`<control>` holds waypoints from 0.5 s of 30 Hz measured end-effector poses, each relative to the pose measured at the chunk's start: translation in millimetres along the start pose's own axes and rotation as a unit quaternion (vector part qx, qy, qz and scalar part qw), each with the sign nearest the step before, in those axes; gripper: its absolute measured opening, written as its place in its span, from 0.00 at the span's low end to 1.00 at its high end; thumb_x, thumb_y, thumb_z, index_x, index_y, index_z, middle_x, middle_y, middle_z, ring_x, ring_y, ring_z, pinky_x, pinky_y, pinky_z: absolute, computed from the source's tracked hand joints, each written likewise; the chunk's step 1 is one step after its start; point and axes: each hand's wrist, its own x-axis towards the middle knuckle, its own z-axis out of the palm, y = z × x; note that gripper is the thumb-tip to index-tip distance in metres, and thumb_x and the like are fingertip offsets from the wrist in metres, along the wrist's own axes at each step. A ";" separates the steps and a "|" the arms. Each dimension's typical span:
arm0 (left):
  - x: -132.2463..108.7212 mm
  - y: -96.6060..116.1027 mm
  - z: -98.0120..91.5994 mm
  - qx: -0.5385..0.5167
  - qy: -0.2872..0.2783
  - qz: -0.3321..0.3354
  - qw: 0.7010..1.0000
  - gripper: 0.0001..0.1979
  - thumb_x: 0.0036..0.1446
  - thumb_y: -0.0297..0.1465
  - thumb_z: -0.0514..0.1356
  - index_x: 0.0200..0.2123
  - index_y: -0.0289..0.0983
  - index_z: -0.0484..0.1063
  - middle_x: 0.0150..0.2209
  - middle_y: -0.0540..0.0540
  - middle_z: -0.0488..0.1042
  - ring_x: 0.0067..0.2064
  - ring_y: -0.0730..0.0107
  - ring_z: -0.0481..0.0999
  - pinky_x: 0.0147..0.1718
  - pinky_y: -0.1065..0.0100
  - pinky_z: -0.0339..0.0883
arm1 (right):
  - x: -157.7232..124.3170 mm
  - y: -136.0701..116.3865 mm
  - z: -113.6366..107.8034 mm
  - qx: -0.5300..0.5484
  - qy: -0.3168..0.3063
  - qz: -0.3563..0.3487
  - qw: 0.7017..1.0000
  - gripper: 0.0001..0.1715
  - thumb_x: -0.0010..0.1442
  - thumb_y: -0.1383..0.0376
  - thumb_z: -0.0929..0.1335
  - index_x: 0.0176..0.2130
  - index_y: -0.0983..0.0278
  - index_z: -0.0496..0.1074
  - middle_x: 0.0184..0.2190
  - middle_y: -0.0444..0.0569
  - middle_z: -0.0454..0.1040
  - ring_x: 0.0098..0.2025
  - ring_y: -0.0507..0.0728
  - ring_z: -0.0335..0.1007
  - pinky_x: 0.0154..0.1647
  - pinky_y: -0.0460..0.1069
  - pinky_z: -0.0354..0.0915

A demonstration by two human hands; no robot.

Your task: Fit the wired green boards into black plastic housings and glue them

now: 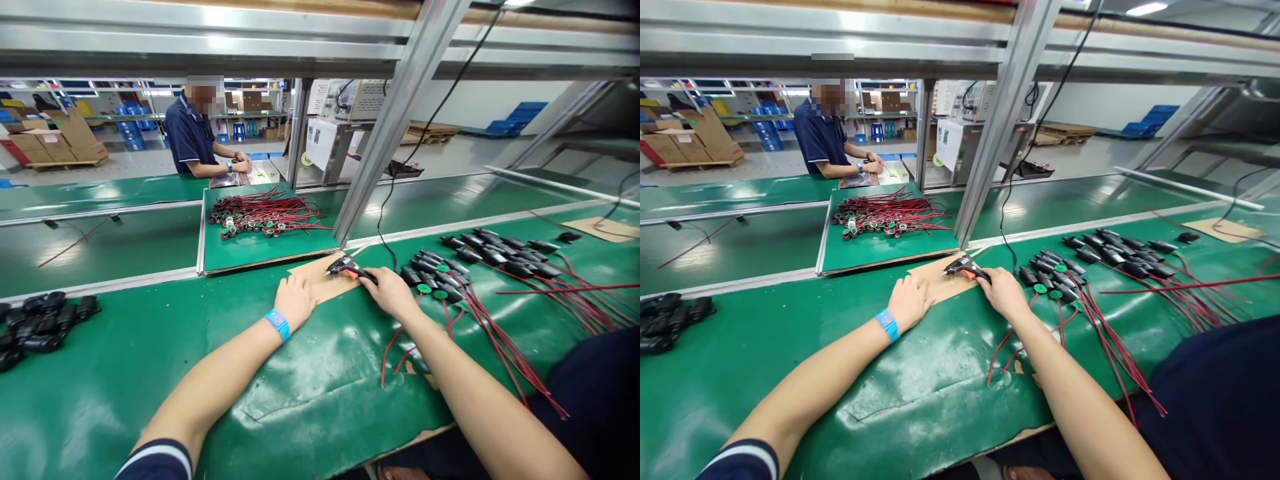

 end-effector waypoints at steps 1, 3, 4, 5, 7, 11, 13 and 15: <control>1.4 3.3 -0.4 -0.010 0.004 -0.007 1.000 0.29 0.68 0.43 0.56 0.63 0.28 0.67 0.54 0.28 0.73 0.54 0.46 0.72 0.48 0.53 0.67 | -2.1 -6.5 -3.0 -0.009 0.009 0.001 1.000 0.16 0.69 0.60 0.67 0.51 0.66 0.77 0.43 0.57 0.79 0.46 0.62 0.77 0.49 0.57 0.72; -7.0 2.5 -4.3 -0.028 0.009 -0.013 0.999 0.32 0.67 0.46 0.56 0.64 0.29 0.65 0.54 0.29 0.73 0.55 0.48 0.73 0.49 0.55 0.68 | -8.2 -20.2 -10.9 -0.022 0.039 -0.003 0.999 0.21 0.67 0.59 0.67 0.52 0.69 0.77 0.49 0.66 0.77 0.49 0.70 0.75 0.47 0.61 0.71; -16.3 -2.1 -7.7 -0.034 0.012 -0.010 0.999 0.34 0.66 0.49 0.56 0.65 0.31 0.64 0.56 0.31 0.73 0.56 0.49 0.73 0.51 0.55 0.68 | -11.6 -27.1 -15.0 -0.024 0.062 -0.010 0.998 0.25 0.67 0.57 0.66 0.55 0.71 0.75 0.55 0.71 0.74 0.51 0.74 0.74 0.46 0.64 0.70; -28.3 -9.7 -11.8 -0.038 0.015 -0.005 0.999 0.35 0.65 0.51 0.56 0.67 0.34 0.63 0.58 0.33 0.73 0.59 0.50 0.72 0.55 0.55 0.67 | -14.5 -33.9 -18.3 -0.020 0.087 -0.022 0.996 0.29 0.68 0.55 0.64 0.59 0.72 0.72 0.60 0.75 0.69 0.54 0.77 0.71 0.47 0.67 0.69; -58.2 -34.7 -22.8 -0.036 0.024 -0.008 0.999 0.38 0.62 0.57 0.56 0.69 0.43 0.60 0.63 0.40 0.71 0.65 0.54 0.67 0.64 0.54 0.60 | -17.4 -48.4 -19.9 0.006 0.138 -0.060 0.989 0.32 0.70 0.54 0.61 0.63 0.70 0.68 0.59 0.76 0.69 0.56 0.78 0.70 0.51 0.68 0.67; -135.2 -125.5 -62.2 0.010 0.055 -0.149 0.987 0.41 0.59 0.61 0.55 0.70 0.50 0.58 0.70 0.44 0.62 0.74 0.50 0.53 0.72 0.47 0.43 | -22.4 -96.4 -3.5 0.101 0.225 -0.257 0.934 0.31 0.68 0.52 0.63 0.67 0.51 0.61 0.52 0.63 0.76 0.53 0.73 0.73 0.51 0.65 0.67; -180.2 -186.0 -92.6 0.045 0.083 -0.272 0.958 0.38 0.61 0.58 0.56 0.69 0.49 0.59 0.72 0.41 0.58 0.75 0.43 0.47 0.70 0.39 0.41 | -32.9 -130.5 6.6 0.141 0.183 -0.346 0.909 0.29 0.69 0.52 0.62 0.66 0.49 0.62 0.52 0.59 0.77 0.51 0.71 0.75 0.51 0.65 0.67; -224.1 -247.4 -126.1 0.074 0.113 -0.398 0.907 0.33 0.67 0.52 0.52 0.70 0.45 0.59 0.73 0.36 0.54 0.75 0.37 0.46 0.68 0.32 0.42 | -46.7 -164.3 14.2 0.167 0.141 -0.409 0.886 0.25 0.69 0.51 0.62 0.62 0.51 0.66 0.53 0.56 0.76 0.49 0.68 0.76 0.49 0.62 0.68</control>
